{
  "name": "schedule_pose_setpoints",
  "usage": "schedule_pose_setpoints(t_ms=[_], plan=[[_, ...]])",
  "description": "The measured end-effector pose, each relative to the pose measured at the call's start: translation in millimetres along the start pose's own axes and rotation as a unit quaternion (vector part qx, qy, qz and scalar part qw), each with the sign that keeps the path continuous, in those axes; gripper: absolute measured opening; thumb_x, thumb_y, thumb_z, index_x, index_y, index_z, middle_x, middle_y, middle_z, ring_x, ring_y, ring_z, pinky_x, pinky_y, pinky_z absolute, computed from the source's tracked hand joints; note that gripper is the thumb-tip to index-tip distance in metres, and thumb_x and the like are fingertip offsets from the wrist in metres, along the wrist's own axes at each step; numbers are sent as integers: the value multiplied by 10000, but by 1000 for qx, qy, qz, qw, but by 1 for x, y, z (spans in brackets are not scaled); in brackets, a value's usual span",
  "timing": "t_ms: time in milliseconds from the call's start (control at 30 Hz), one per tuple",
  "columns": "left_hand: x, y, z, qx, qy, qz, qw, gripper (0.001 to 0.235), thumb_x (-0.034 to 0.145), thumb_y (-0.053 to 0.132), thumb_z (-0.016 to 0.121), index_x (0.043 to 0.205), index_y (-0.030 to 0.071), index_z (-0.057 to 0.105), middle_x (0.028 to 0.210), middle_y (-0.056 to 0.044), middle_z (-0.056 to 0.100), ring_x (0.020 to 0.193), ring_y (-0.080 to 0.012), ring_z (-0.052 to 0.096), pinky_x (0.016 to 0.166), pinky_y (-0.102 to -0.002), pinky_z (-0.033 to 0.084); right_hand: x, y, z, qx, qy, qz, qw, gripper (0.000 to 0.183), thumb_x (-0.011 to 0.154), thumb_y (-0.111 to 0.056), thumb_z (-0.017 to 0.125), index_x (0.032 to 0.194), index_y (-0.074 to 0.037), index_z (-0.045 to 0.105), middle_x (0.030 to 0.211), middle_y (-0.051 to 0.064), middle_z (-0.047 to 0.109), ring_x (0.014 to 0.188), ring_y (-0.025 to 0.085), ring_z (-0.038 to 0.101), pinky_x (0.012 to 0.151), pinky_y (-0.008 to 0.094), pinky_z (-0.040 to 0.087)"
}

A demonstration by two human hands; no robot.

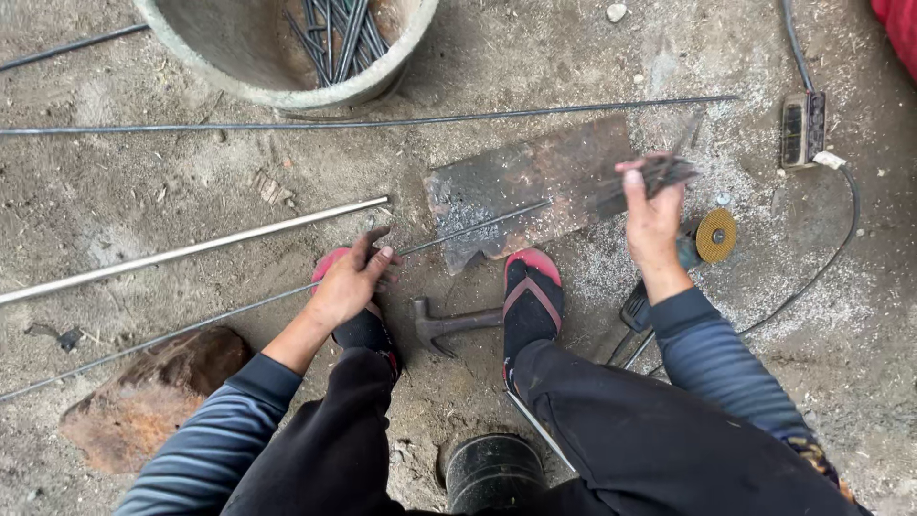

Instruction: The person uses an angle grinder to cut metal rods into shorter pieces. They hold the rods with one hand and operate the grinder with the other, then collect the cut pieces and place them into a bucket.

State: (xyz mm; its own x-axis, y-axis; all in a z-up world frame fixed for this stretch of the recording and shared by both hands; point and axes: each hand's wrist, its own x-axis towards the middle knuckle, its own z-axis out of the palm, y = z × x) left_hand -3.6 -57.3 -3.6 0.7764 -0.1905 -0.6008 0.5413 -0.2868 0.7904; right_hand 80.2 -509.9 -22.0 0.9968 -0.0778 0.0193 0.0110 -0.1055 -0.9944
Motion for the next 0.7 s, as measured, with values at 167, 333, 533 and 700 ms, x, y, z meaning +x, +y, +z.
schedule_pose_setpoints(t_ms=[167,333,533,700], plan=[[1,-6,-1,4,11,-2,1000,507,1039,286,512,1512,117,441,1083,-86,760,860,-153,722,741,-314,575,9,48,-9,2,19,89,996,137,1081,-36,581,1184,-73,499,1104,34,637,1097,183,661,1022,372,535],[4,-10,-9,123,53,19,991,487,1025,303,527,1465,100,479,1094,-135,760,949,-278,727,819,-395,568,27,50,-8,64,5,96,993,137,1102,-60,538,1219,-80,471,1096,61,632,1052,195,684,1002,376,575],[-7,-33,-30,416,135,151,886,416,1049,364,514,1279,34,622,1146,-232,690,1093,-439,622,986,-502,490,53,-67,27,95,31,254,962,83,1136,-170,521,1158,-105,474,939,40,568,752,154,587,675,379,589],[-13,-61,-41,456,107,64,881,431,1053,424,467,1174,73,685,1139,-208,686,1117,-405,625,1009,-492,488,100,-225,110,151,-202,167,953,52,1168,-159,504,1150,-112,512,957,19,588,853,161,629,820,397,613]])
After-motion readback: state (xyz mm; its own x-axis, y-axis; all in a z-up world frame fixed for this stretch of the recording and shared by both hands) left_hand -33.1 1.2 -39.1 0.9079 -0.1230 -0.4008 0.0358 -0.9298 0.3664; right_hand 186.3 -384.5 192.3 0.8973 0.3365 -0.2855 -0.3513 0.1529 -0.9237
